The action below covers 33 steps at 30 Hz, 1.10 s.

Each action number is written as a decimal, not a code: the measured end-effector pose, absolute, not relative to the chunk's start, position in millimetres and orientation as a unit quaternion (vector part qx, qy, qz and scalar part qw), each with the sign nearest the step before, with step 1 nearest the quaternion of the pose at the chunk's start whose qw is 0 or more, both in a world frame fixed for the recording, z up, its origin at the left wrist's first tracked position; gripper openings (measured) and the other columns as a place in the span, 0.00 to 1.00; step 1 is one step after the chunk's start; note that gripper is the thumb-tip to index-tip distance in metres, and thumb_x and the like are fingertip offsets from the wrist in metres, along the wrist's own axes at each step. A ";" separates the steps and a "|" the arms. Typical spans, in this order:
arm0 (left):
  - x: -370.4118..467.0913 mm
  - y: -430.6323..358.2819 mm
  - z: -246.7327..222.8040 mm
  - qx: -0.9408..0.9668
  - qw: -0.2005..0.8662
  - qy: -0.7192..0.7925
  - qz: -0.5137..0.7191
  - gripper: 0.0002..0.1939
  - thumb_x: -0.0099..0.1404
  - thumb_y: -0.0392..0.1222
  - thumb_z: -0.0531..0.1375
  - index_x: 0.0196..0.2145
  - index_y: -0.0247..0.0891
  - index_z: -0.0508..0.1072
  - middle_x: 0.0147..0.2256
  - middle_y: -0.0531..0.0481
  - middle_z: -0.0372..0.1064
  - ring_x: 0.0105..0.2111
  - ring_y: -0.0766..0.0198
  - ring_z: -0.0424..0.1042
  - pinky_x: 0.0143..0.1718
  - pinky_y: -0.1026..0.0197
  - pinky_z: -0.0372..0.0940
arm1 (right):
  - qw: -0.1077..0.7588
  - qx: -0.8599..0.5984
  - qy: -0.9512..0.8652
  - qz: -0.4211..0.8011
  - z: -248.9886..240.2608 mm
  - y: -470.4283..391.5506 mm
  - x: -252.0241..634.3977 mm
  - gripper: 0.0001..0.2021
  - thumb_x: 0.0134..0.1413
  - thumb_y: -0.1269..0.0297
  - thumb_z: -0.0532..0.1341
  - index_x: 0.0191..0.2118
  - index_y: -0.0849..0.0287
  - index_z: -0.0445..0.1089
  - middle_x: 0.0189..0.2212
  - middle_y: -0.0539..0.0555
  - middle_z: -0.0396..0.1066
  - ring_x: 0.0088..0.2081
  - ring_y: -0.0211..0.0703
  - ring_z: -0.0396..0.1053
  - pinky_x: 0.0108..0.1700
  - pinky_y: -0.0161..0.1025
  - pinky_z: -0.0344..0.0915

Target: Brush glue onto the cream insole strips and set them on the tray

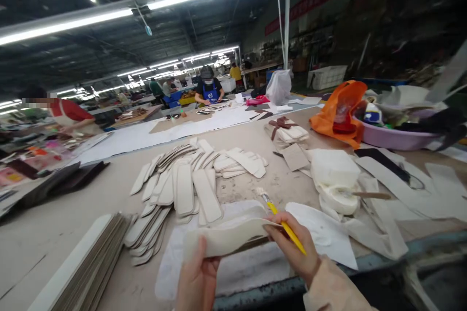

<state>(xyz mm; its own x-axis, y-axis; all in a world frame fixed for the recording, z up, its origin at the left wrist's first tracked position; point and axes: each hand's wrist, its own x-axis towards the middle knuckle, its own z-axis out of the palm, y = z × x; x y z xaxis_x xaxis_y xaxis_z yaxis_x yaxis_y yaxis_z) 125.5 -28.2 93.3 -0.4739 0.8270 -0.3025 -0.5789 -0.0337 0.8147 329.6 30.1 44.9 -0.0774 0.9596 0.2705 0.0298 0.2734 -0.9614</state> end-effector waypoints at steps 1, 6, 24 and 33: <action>120.7 -38.6 83.7 0.115 0.497 0.506 0.695 0.19 0.51 0.42 0.69 0.42 0.44 0.74 0.40 0.51 0.74 0.38 0.62 0.74 0.32 0.64 0.71 | 0.532 -0.435 -0.586 0.430 42.2 29.1 326.9 0.11 0.54 0.55 0.62 0.32 0.57 0.64 0.25 0.50 0.68 0.24 0.38 0.65 0.26 0.33 0.64; 81.0 -69.5 68.2 0.154 0.465 0.613 0.621 0.21 0.42 0.44 0.72 0.35 0.34 0.76 0.32 0.49 0.73 0.26 0.68 0.69 0.24 0.68 0.66 | 0.536 -0.485 -0.579 0.378 37.2 28.8 316.4 0.14 0.50 0.52 0.63 0.30 0.56 0.62 0.22 0.46 0.60 0.22 0.36 0.59 0.24 0.32 0.59; 15.3 -15.1 74.9 0.412 0.362 0.732 0.404 0.17 0.51 0.55 0.60 0.23 0.37 0.66 0.16 0.57 0.61 0.17 0.69 0.60 0.18 0.67 0.52 | 0.490 -0.541 -0.633 0.257 18.4 56.9 295.4 0.11 0.53 0.53 0.60 0.36 0.55 0.66 0.26 0.49 0.68 0.27 0.41 0.68 0.29 0.35 0.64; 7.1 -15.1 61.8 0.463 0.328 0.759 0.321 0.19 0.51 0.56 0.61 0.18 0.38 0.63 0.15 0.58 0.56 0.19 0.68 0.55 0.22 0.65 0.49 | 0.476 -0.548 -0.648 0.231 16.0 58.6 299.4 0.11 0.55 0.54 0.59 0.37 0.56 0.65 0.23 0.48 0.66 0.24 0.40 0.66 0.27 0.35 0.63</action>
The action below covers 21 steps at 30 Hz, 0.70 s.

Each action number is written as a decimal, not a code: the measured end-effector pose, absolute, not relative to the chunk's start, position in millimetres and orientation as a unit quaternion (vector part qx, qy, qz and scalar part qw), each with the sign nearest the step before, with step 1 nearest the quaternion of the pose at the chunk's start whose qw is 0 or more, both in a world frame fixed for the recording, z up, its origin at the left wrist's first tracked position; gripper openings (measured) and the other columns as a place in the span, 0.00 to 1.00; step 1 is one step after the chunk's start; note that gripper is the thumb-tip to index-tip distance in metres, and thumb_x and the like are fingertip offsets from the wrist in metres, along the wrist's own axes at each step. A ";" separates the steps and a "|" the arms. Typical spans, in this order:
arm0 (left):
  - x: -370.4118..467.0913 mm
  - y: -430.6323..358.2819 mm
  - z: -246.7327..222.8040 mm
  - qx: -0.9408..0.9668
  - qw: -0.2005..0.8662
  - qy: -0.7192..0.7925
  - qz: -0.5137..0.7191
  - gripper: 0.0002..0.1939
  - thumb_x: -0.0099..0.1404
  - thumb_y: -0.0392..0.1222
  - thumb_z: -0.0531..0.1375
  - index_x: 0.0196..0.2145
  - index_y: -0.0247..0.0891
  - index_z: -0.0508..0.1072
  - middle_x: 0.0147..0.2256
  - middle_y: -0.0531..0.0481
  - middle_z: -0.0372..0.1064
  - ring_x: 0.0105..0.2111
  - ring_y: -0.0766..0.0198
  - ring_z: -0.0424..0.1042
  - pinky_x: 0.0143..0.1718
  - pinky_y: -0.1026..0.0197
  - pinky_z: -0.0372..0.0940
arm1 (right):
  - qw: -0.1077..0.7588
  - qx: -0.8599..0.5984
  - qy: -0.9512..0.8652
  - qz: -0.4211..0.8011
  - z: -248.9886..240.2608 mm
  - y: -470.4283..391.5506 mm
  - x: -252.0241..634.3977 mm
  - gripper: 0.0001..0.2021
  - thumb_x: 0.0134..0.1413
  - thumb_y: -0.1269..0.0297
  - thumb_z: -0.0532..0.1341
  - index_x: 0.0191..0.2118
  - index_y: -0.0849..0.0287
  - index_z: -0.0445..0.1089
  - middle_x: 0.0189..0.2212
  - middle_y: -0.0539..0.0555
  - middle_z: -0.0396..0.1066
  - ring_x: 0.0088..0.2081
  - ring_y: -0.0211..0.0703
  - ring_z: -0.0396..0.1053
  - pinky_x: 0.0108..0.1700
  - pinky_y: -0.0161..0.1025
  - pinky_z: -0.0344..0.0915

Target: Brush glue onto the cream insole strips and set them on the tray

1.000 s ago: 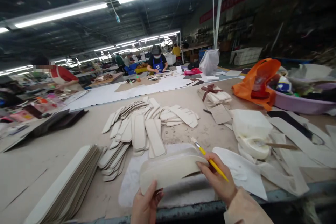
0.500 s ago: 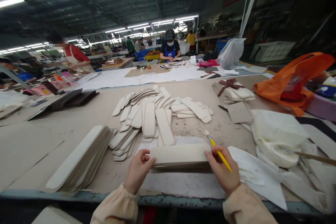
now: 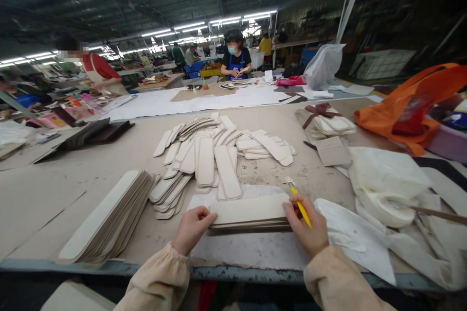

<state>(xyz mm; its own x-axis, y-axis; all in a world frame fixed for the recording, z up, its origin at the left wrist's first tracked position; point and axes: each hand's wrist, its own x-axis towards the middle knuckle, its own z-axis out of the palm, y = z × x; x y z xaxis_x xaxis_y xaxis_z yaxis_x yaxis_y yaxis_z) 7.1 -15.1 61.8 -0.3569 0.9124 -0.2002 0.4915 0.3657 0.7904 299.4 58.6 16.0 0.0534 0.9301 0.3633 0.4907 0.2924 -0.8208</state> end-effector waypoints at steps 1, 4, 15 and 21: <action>6.5 -14.4 59.9 0.467 0.323 0.761 0.314 0.19 0.51 0.56 0.61 0.17 0.38 0.63 0.15 0.58 0.56 0.19 0.68 0.56 0.22 0.65 0.49 | 0.474 -0.547 -0.651 0.229 15.6 59.0 299.8 0.12 0.55 0.53 0.59 0.37 0.56 0.65 0.23 0.48 0.66 0.24 0.40 0.66 0.27 0.35 0.63; 4.5 -12.8 55.7 0.477 0.309 0.767 0.297 0.19 0.51 0.55 0.61 0.18 0.38 0.63 0.15 0.58 0.56 0.19 0.68 0.56 0.23 0.65 0.49 | 0.468 -0.549 -0.657 0.219 12.0 60.9 300.4 0.12 0.55 0.53 0.59 0.38 0.56 0.65 0.23 0.48 0.65 0.23 0.40 0.65 0.27 0.36 0.64; 3.6 -12.5 50.9 0.480 0.297 0.779 0.272 0.19 0.51 0.55 0.60 0.18 0.39 0.61 0.16 0.59 0.54 0.20 0.68 0.55 0.23 0.65 0.49 | 0.436 -0.547 -0.692 0.180 -0.5 62.2 302.4 0.11 0.56 0.55 0.57 0.40 0.56 0.66 0.31 0.53 0.71 0.29 0.44 0.70 0.30 0.38 0.66; 3.0 -12.6 50.3 0.483 0.302 0.779 0.263 0.19 0.51 0.58 0.60 0.20 0.39 0.61 0.16 0.60 0.54 0.19 0.67 0.55 0.23 0.65 0.49 | 0.417 -0.531 -0.736 0.055 12.3 64.8 305.6 0.07 0.56 0.61 0.56 0.39 0.58 0.66 0.34 0.56 0.69 0.36 0.49 0.68 0.39 0.44 0.65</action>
